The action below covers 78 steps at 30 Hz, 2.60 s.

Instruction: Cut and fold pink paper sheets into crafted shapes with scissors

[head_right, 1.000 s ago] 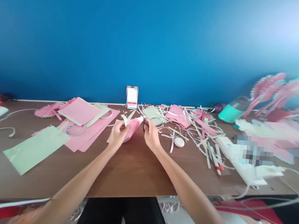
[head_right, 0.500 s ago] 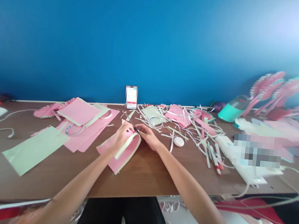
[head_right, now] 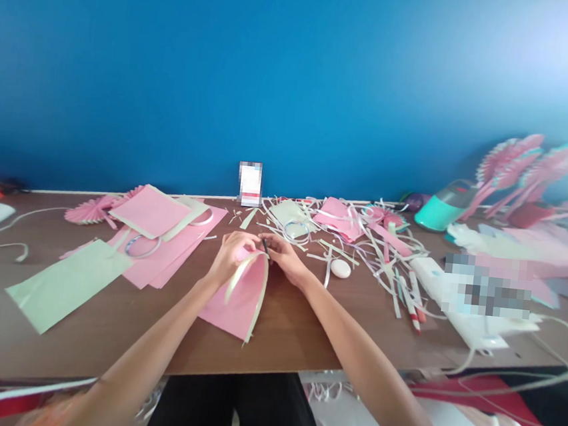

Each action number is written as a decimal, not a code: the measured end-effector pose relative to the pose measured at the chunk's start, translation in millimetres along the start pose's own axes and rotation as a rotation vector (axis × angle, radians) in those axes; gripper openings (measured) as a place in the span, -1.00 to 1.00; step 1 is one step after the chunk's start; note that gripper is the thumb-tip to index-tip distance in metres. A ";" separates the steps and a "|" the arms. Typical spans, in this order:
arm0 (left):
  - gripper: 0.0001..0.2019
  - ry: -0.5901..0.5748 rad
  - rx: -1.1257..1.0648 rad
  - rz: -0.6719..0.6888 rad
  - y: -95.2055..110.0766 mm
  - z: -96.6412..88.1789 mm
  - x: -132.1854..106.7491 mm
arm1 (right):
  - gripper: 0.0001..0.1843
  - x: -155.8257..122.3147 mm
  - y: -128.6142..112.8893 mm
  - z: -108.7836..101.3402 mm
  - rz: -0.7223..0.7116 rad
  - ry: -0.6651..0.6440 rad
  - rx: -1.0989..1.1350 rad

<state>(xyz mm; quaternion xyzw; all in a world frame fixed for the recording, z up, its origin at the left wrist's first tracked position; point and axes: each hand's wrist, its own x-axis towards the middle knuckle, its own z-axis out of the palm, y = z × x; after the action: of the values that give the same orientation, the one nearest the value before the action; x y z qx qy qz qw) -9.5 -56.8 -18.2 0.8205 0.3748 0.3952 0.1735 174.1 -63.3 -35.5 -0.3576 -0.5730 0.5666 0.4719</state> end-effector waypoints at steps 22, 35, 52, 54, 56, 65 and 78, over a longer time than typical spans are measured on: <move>-0.66 0.060 -0.294 -0.388 -33.5 -12.2 2.4 | -0.55 0.9 -1.6 -33.7 0.086 -0.020 -0.437; -0.69 0.053 -0.305 -0.403 -35.7 -3.1 -0.3 | -0.62 0.9 -5.1 -34.6 0.090 -0.170 -0.496; -0.75 0.147 -0.215 -0.370 -22.5 -5.1 0.0 | -0.65 3.1 -1.1 -37.2 0.042 -0.165 -0.522; -0.75 0.138 -0.207 -0.369 -23.7 -4.3 0.1 | -0.65 2.9 -1.0 -37.4 0.036 -0.170 -0.528; -0.77 0.125 -0.201 -0.360 -25.0 -3.3 0.4 | -0.65 2.6 -1.0 -37.5 0.031 -0.182 -0.525; -0.74 0.126 -0.198 -0.334 -24.5 -2.3 1.1 | -0.63 0.7 -3.9 -35.3 0.046 -0.158 -0.551; -0.75 0.115 -0.276 -0.374 -25.3 -2.7 0.9 | -0.61 -2.2 -7.0 -31.6 0.051 -0.137 -0.533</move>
<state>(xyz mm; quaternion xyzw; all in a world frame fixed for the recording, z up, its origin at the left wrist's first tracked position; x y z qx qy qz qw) -23.4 -39.5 -30.8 0.6813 0.4722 0.4497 0.3325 205.5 -56.3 -31.7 -0.4444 -0.7232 0.4304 0.3070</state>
